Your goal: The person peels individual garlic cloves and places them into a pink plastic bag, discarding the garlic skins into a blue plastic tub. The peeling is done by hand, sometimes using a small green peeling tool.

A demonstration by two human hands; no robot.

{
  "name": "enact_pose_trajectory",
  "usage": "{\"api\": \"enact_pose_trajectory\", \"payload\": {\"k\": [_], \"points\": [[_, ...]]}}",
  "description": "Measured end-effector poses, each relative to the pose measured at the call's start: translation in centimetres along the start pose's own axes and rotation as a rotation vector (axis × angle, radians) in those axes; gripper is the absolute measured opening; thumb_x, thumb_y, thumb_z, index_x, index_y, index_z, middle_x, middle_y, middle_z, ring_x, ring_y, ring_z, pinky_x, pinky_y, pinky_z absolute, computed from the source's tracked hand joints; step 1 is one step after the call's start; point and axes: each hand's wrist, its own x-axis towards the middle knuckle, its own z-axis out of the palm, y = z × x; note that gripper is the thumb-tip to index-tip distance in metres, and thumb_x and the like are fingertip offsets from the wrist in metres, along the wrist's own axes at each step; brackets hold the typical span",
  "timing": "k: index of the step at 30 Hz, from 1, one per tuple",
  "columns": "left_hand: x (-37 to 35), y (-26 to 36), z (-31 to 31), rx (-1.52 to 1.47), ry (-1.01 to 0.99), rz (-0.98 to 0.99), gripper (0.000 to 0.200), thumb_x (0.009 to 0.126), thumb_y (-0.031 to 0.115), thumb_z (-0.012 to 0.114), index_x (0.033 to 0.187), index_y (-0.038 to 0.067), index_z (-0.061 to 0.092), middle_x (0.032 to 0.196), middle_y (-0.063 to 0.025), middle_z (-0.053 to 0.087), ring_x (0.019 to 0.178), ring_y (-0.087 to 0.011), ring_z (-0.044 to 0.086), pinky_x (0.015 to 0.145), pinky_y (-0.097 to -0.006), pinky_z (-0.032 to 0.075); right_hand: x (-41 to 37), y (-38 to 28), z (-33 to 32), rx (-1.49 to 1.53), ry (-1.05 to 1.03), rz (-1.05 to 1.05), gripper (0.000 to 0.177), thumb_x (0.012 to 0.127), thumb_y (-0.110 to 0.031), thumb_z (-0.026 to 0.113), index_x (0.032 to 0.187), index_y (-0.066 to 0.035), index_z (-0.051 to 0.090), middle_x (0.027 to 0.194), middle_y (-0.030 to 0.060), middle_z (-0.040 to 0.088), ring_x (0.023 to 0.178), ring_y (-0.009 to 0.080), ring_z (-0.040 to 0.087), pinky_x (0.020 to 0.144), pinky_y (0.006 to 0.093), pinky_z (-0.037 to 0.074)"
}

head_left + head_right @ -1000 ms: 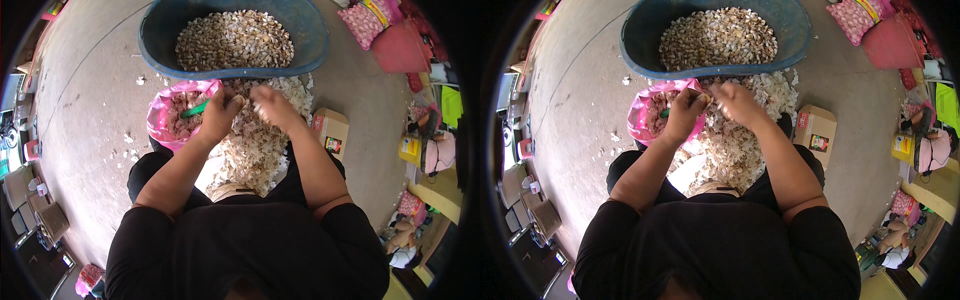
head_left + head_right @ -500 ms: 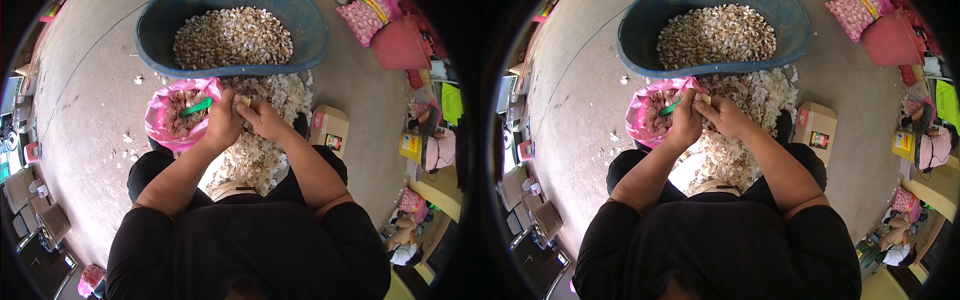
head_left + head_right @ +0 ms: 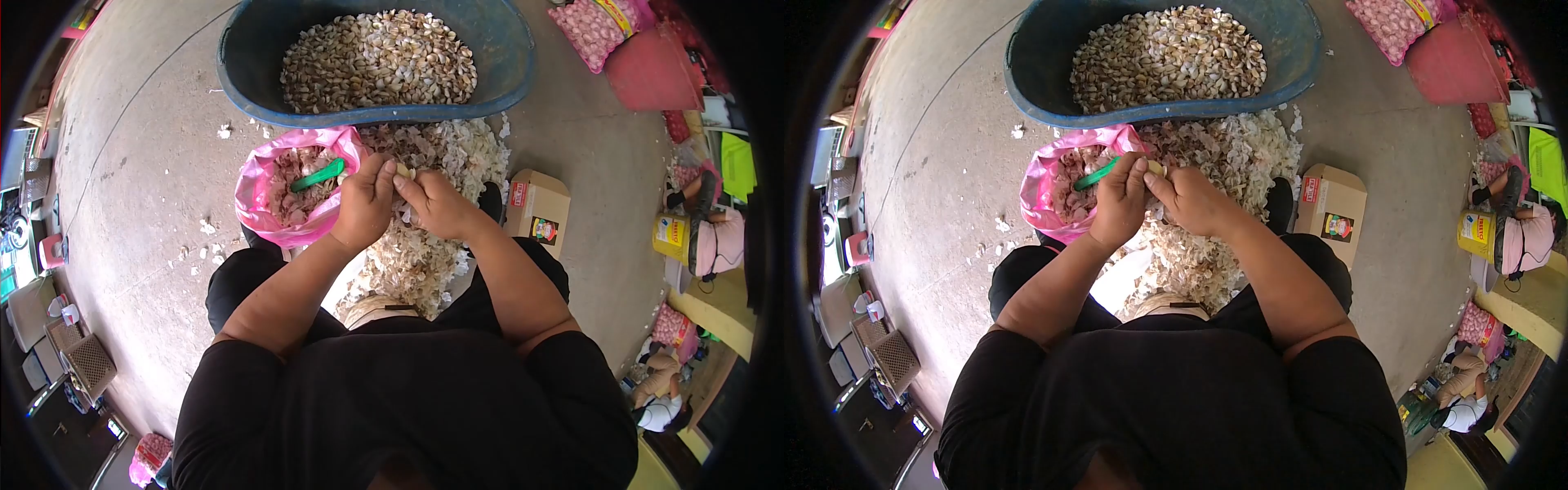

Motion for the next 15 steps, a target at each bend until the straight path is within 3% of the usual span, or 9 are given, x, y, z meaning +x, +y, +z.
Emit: {"api": "enact_pose_trajectory", "payload": {"k": [4, 7, 8, 9, 11, 15], "points": [[0.3, -0.3, 0.1, -0.047, -0.046, -0.014, 0.014, 0.088, 0.012, 0.042, 0.093, 0.001, 0.048, 0.072, -0.0088, 0.054, 0.064, -0.0119, 0.052, 0.054, -0.0272, 0.044, 0.0, -0.3, -0.4, -0.155, 0.056, 0.008, 0.035, 0.086, -0.026, 0.046, 0.073, 0.005, 0.052, 0.053, 0.0155, 0.051, 0.047, 0.0225, 0.049, 0.049, 0.0352, 0.038], [0.3, -0.3, 0.1, -0.052, -0.056, -0.057, 0.016, 0.089, 0.014, 0.041, 0.096, 0.001, 0.047, 0.075, -0.0116, 0.054, 0.067, -0.0158, 0.055, 0.057, -0.0293, 0.045, 0.4, 0.5, -0.1, -0.098, 0.043, 0.071, 0.031, 0.085, -0.023, 0.047, 0.073, 0.005, 0.053, 0.054, 0.0162, 0.051, 0.048, 0.0235, 0.050, 0.050, 0.0358, 0.038], [0.2, -0.1, -0.3, 0.112, -0.050, -0.013, 0.018, 0.089, 0.017, 0.040, 0.093, 0.001, 0.047, 0.073, -0.0132, 0.055, 0.066, -0.0209, 0.056, 0.058, -0.0308, 0.045, 0.3, 0.6, 0.0, -0.095, 0.039, 0.046, 0.028, 0.084, -0.020, 0.047, 0.073, 0.005, 0.053, 0.055, 0.0164, 0.051, 0.050, 0.0220, 0.049, 0.051, 0.0347, 0.038], [0.0, 1.4, -0.4, 0.051, -0.128, -0.187, 0.020, 0.089, 0.019, 0.041, 0.089, 0.001, 0.047, 0.070, -0.0139, 0.055, 0.064, -0.0240, 0.056, 0.059, -0.0321, 0.044, 0.3, 0.8, 0.4, -0.083, 0.046, 0.003, 0.027, 0.084, -0.019, 0.046, 0.073, 0.005, 0.053, 0.055, 0.0158, 0.051, 0.050, 0.0208, 0.049, 0.050, 0.0341, 0.038], [0.3, 0.9, -0.6, 0.229, -0.121, -0.105, 0.021, 0.089, 0.020, 0.042, 0.084, 0.000, 0.046, 0.069, -0.0138, 0.056, 0.063, -0.0211, 0.056, 0.058, -0.0310, 0.044, 0.1, 1.2, 1.0, -0.054, 0.061, -0.072, 0.027, 0.084, -0.018, 0.045, 0.073, 0.005, 0.052, 0.055, 0.0148, 0.051, 0.050, 0.0183, 0.048, 0.049, 0.0328, 0.038], [0.3, 1.7, -1.1, 0.030, -0.183, -0.228, 0.023, 0.089, 0.022, 0.042, 0.081, 0.000, 0.046, 0.065, -0.0088, 0.052, 0.061, -0.0160, 0.053, 0.055, -0.0276, 0.043, -0.6, 1.1, 1.4, 0.090, 0.041, -0.049, 0.027, 0.085, -0.018, 0.044, 0.072, 0.005, 0.052, 0.054, 0.0108, 0.049, 0.049, 0.0156, 0.045, 0.048, 0.0311, 0.037]]}}
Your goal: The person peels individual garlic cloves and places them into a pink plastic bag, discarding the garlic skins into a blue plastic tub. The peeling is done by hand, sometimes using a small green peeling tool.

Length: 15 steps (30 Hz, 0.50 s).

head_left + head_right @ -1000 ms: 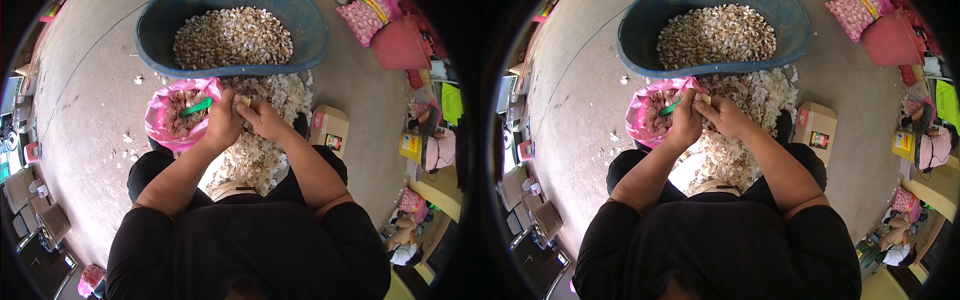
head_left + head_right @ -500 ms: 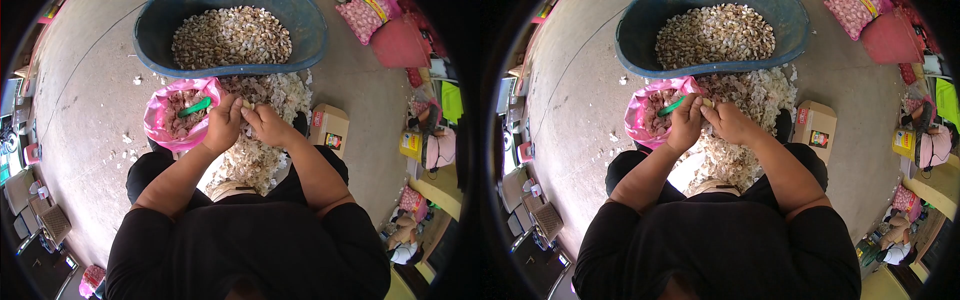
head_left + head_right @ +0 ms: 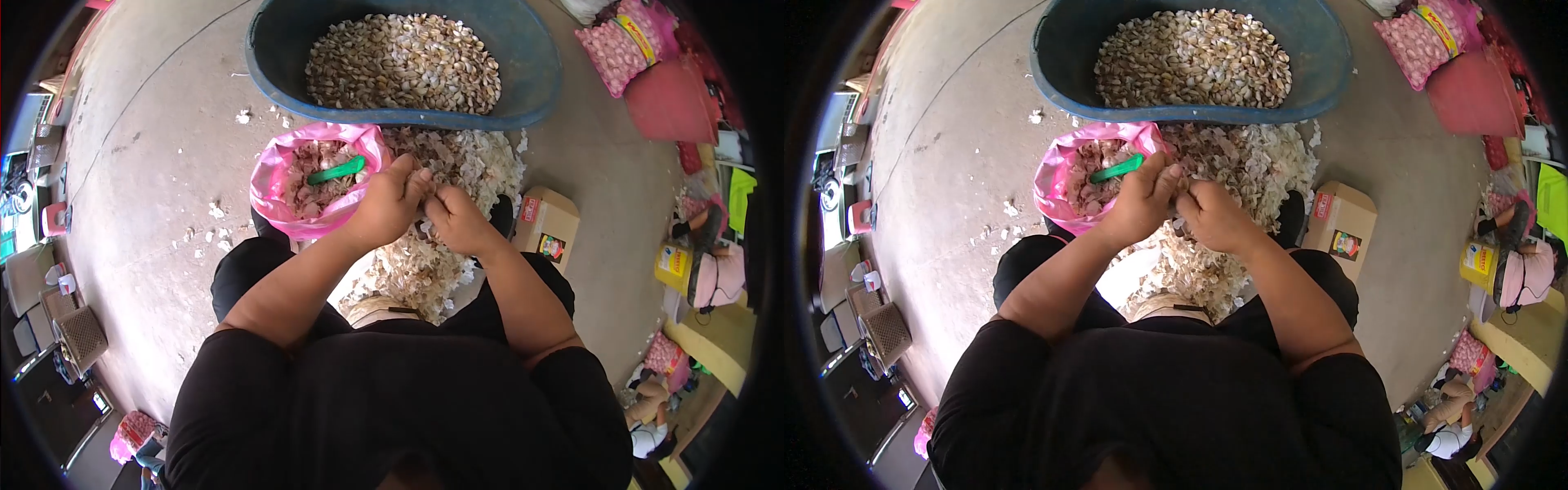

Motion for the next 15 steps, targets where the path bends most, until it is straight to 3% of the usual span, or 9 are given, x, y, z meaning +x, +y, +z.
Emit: {"api": "enact_pose_trajectory", "payload": {"k": [2, 3, 6, 8, 9, 10, 12, 15], "points": [[0.1, -1.3, 0.0, -0.140, -0.007, 0.050, 0.024, 0.089, 0.023, 0.042, 0.080, 0.001, 0.046, 0.063, -0.0048, 0.050, 0.058, -0.0131, 0.049, 0.053, -0.0252, 0.041, -0.3, -0.5, 0.0, 0.006, -0.005, -0.028, 0.027, 0.085, -0.018, 0.044, 0.073, 0.004, 0.051, 0.053, 0.0088, 0.048, 0.049, 0.0140, 0.043, 0.048, 0.0307, 0.036], [0.2, -0.3, -0.9, -0.438, -0.040, -0.202, 0.024, 0.089, 0.025, 0.042, 0.076, 0.006, 0.048, 0.060, 0.0021, 0.044, 0.051, -0.0057, 0.041, 0.045, -0.0201, 0.034, -0.2, -0.1, 0.0, 0.073, -0.086, 0.096, 0.027, 0.086, -0.019, 0.045, 0.073, 0.004, 0.051, 0.052, 0.0072, 0.047, 0.048, 0.0120, 0.040, 0.046, 0.0296, 0.035], [0.1, -0.9, -1.1, -0.585, -0.075, -0.217, 0.029, 0.090, 0.033, 0.038, 0.080, 0.008, 0.049, 0.059, 0.0015, 0.045, 0.047, -0.0056, 0.038, 0.041, -0.0199, 0.029, -0.8, -1.3, -0.4, -0.012, -0.133, 0.050, 0.024, 0.089, -0.018, 0.041, 0.078, -0.001, 0.053, 0.064, 0.0036, 0.056, 0.051, 0.0068, 0.045, 0.048, 0.0222, 0.036], [-0.3, 1.3, -2.3, -0.693, -0.256, -0.477, 0.028, 0.090, 0.033, 0.038, 0.084, 0.007, 0.048, 0.060, 0.0010, 0.044, 0.049, -0.0063, 0.039, 0.043, -0.0198, 0.031, -0.5, -2.9, -1.7, 0.242, -0.201, 0.222, 0.024, 0.089, -0.019, 0.042, 0.077, -0.001, 0.052, 0.065, 0.0043, 0.056, 0.052, 0.0077, 0.048, 0.048, 0.0223, 0.037], [0.2, -1.5, -2.3, -0.849, -0.389, -0.417, 0.028, 0.089, 0.034, 0.041, 0.089, 0.007, 0.048, 0.061, -0.0002, 0.045, 0.050, -0.0073, 0.039, 0.046, -0.0200, 0.034, -0.4, -3.2, -2.7, 0.364, -0.236, 0.312, 0.024, 0.088, -0.019, 0.043, 0.077, -0.001, 0.052, 0.065, 0.0047, 0.057, 0.053, 0.0081, 0.049, 0.048, 0.0223, 0.038], [0.4, -2.2, -2.1, -0.688, -0.346, -0.396, 0.027, 0.089, 0.033, 0.041, 0.090, 0.006, 0.048, 0.061, -0.0003, 0.044, 0.050, -0.0077, 0.039, 0.046, -0.0201, 0.034, 0.0, -2.7, -4.1, 0.222, -0.290, 0.315, 0.022, 0.086, -0.022, 0.048, 0.082, -0.001, 0.053, 0.066, 0.0066, 0.057, 0.060, 0.0119, 0.055, 0.051, 0.0246, 0.041], [0.8, -3.2, -1.5, -0.368, -0.258, -0.357, 0.026, 0.089, 0.031, 0.042, 0.091, 0.006, 0.049, 0.061, -0.0006, 0.044, 0.051, -0.0086, 0.039, 0.048, -0.0204, 0.035, 1.0, -0.7, -4.7, -0.809, -0.161, 0.244, 0.023, 0.084, -0.024, 0.052, 0.087, -0.001, 0.052, 0.068, 0.0088, 0.057, 0.066, 0.0150, 0.057, 0.056, 0.0279, 0.043], [0.7, -3.3, -1.4, 0.177, -0.166, -0.117, 0.026, 0.082, 0.022, 0.053, 0.096, 0.001, 0.048, 0.070, -0.0093, 0.054, 0.062, -0.0165, 0.052, 0.057, -0.0275, 0.042, 0.7, 2.0, -3.2, -0.894, 0.118, 0.132, 0.023, 0.082, -0.024, 0.053, 0.088, -0.001, 0.052, 0.068, 0.0107, 0.056, 0.064, 0.0169, 0.054, 0.059, 0.0301, 0.042]]}}
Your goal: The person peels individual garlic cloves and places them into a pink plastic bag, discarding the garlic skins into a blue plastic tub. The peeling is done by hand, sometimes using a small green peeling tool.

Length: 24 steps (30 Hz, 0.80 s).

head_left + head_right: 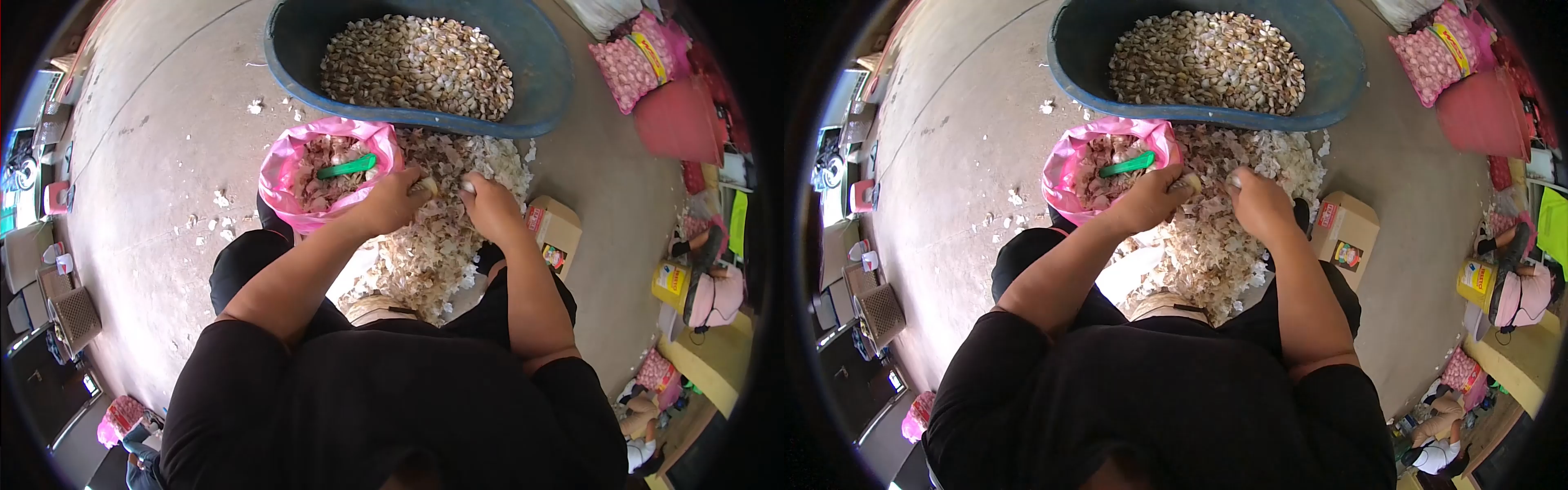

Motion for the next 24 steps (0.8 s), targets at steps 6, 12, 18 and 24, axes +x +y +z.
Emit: {"api": "enact_pose_trajectory", "payload": {"k": [6, 12, 18, 24], "points": [[-0.4, 0.8, -0.3, 0.181, 0.046, 0.110, 0.032, 0.076, 0.018, 0.061, 0.099, -0.002, 0.052, 0.077, -0.0139, 0.059, 0.068, -0.0169, 0.057, 0.062, -0.0287, 0.044, 0.4, -1.5, 0.0, 0.528, -0.224, -0.059, 0.029, 0.078, -0.022, 0.058, 0.096, -0.001, 0.051, 0.073, 0.0171, 0.057, 0.066, 0.0314, 0.055, 0.059, 0.0356, 0.042], [0.1, 0.3, -0.7, -0.049, 0.163, 0.051, 0.029, 0.071, 0.019, 0.063, 0.094, 0.001, 0.056, 0.072, -0.0161, 0.059, 0.064, -0.0220, 0.058, 0.061, -0.0315, 0.045, -0.3, -1.7, 0.5, 0.300, 0.148, -0.174, 0.029, 0.075, -0.021, 0.061, 0.095, -0.003, 0.052, 0.082, 0.0145, 0.058, 0.077, 0.0295, 0.056, 0.065, 0.0341, 0.043], [-0.6, 2.0, -1.3, 0.125, -0.002, 0.105, 0.023, 0.079, 0.008, 0.054, 0.100, -0.003, 0.054, 0.070, -0.0075, 0.059, 0.065, -0.0094, 0.053, 0.060, -0.0246, 0.044, 0.1, -2.3, -0.5, 0.437, -0.132, -0.197, 0.027, 0.073, -0.023, 0.061, 0.083, 0.000, 0.053, 0.074, 0.0199, 0.055, 0.070, 0.0375, 0.053, 0.059, 0.0407, 0.042], [-1.0, 2.1, -0.5, 0.099, 0.106, 0.122, 0.022, 0.080, 0.008, 0.054, 0.099, -0.003, 0.054, 0.069, -0.0085, 0.059, 0.063, -0.0087, 0.054, 0.057, -0.0242, 0.044, -0.1, -2.6, -0.2, 0.423, -0.028, -0.284, 0.019, 0.072, -0.017, 0.059, 0.075, 0.000, 0.053, 0.065, 0.0190, 0.054, 0.063, 0.0371, 0.053, 0.055, 0.0417, 0.041]]}}
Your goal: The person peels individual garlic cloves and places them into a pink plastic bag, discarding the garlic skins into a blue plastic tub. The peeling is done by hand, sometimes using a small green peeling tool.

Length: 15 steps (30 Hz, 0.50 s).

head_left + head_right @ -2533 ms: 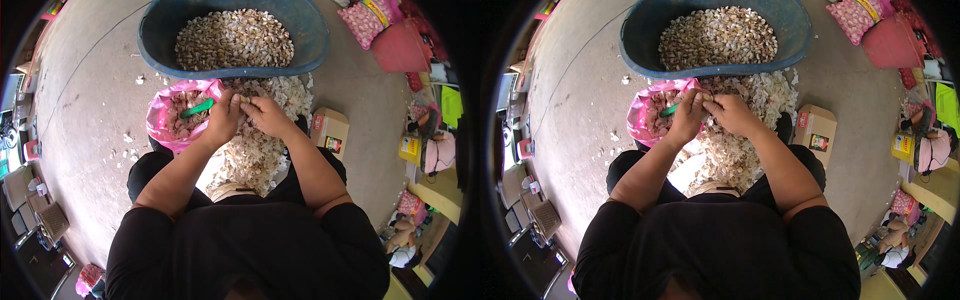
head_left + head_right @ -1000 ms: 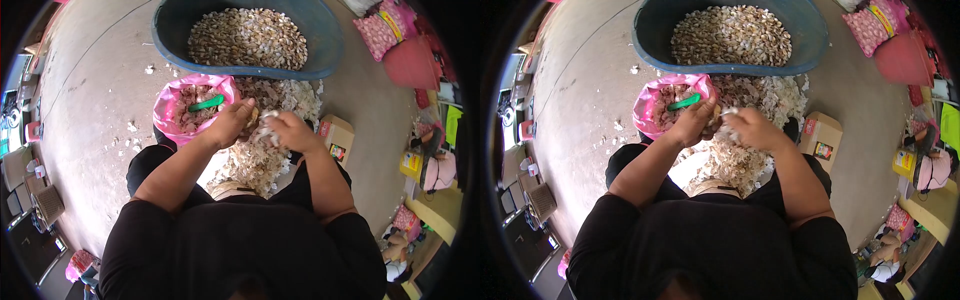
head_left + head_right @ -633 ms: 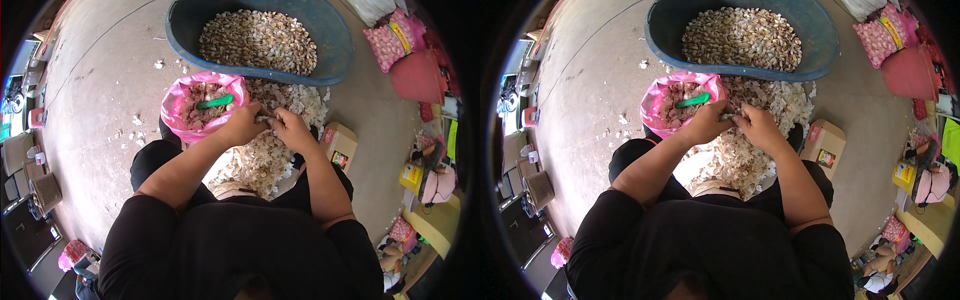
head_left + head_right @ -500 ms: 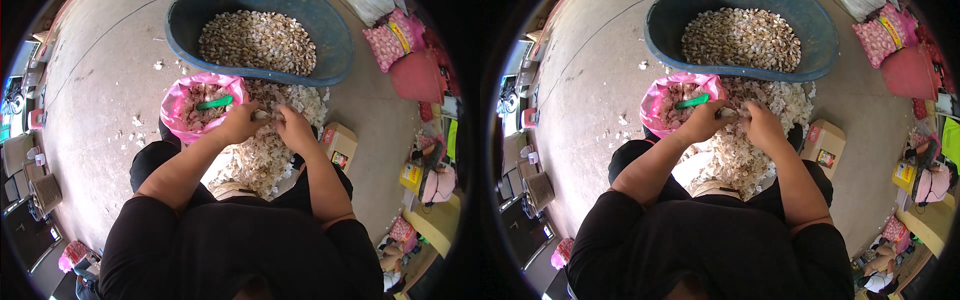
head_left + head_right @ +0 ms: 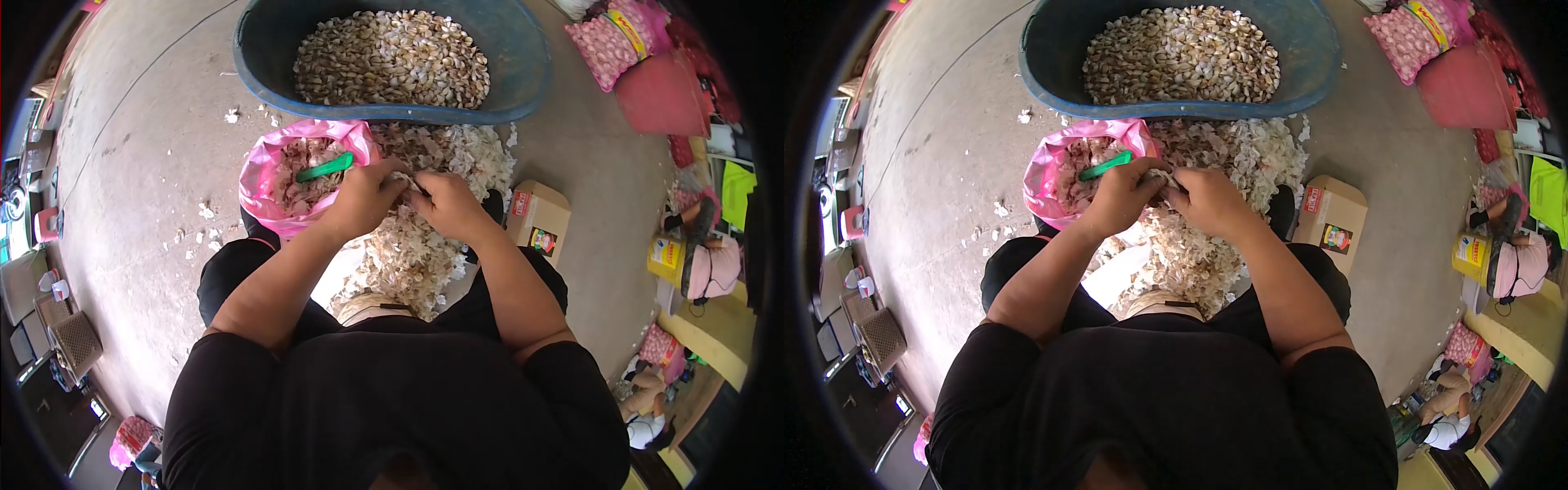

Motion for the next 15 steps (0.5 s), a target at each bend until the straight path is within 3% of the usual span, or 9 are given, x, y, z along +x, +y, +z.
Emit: {"api": "enact_pose_trajectory", "payload": {"k": [4, 7, 10, 13, 15], "points": [[0.0, -1.4, 1.4, -0.091, 0.134, -0.062, 0.020, 0.082, 0.007, 0.052, 0.098, -0.004, 0.053, 0.069, -0.0089, 0.059, 0.062, -0.0092, 0.056, 0.056, -0.0238, 0.045, 0.0, -0.3, -0.1, -0.019, 0.034, -0.020, 0.018, 0.072, -0.016, 0.059, 0.074, 0.001, 0.053, 0.065, 0.0193, 0.054, 0.062, 0.0359, 0.053, 0.054, 0.0403, 0.041], [0.0, -1.7, 1.1, 0.047, 0.111, -0.037, 0.021, 0.082, 0.007, 0.051, 0.099, -0.005, 0.052, 0.071, -0.0078, 0.059, 0.063, -0.0096, 0.056, 0.056, -0.0232, 0.046, -0.1, 0.0, 0.3, 0.020, 0.043, -0.017, 0.019, 0.073, -0.016, 0.060, 0.078, 0.001, 0.054, 0.064, 0.0178, 0.054, 0.057, 0.0308, 0.053, 0.052, 0.0365, 0.041], [0.5, -0.9, -0.6, -0.448, -0.106, -0.193, 0.021, 0.083, 0.009, 0.053, 0.099, -0.005, 0.051, 0.075, -0.0072, 0.059, 0.061, -0.0102, 0.056, 0.056, -0.0221, 0.047, 0.1, -0.5, 0.0, 0.247, -0.019, 0.115, 0.019, 0.075, -0.017, 0.059, 0.083, 0.000, 0.056, 0.062, 0.0136, 0.055, 0.052, 0.0201, 0.050, 0.052, 0.0317, 0.040], [0.4, -0.9, -1.1, -0.797, -0.207, -0.209, 0.022, 0.082, 0.011, 0.054, 0.098, -0.004, 0.051, 0.077, -0.0068, 0.058, 0.060, -0.0103, 0.056, 0.056, -0.0216, 0.047, 0.5, 0.5, 0.4, 0.459, -0.069, 0.147, 0.018, 0.079, -0.017, 0.058, 0.086, 0.000, 0.057, 0.060, 0.0092, 0.054, 0.054, 0.0112, 0.045, 0.052, 0.0287, 0.039], [0.4, -1.3, -1.3, -0.679, -0.222, -0.172, 0.023, 0.082, 0.013, 0.055, 0.097, -0.005, 0.052, 0.076, -0.0067, 0.058, 0.061, -0.0104, 0.056, 0.056, -0.0213, 0.047, 0.6, 0.7, 0.4, 0.466, -0.110, 0.116, 0.018, 0.080, -0.017, 0.056, 0.086, 0.000, 0.057, 0.060, 0.0071, 0.053, 0.056, 0.0085, 0.042, 0.052, 0.0282, 0.039]]}}
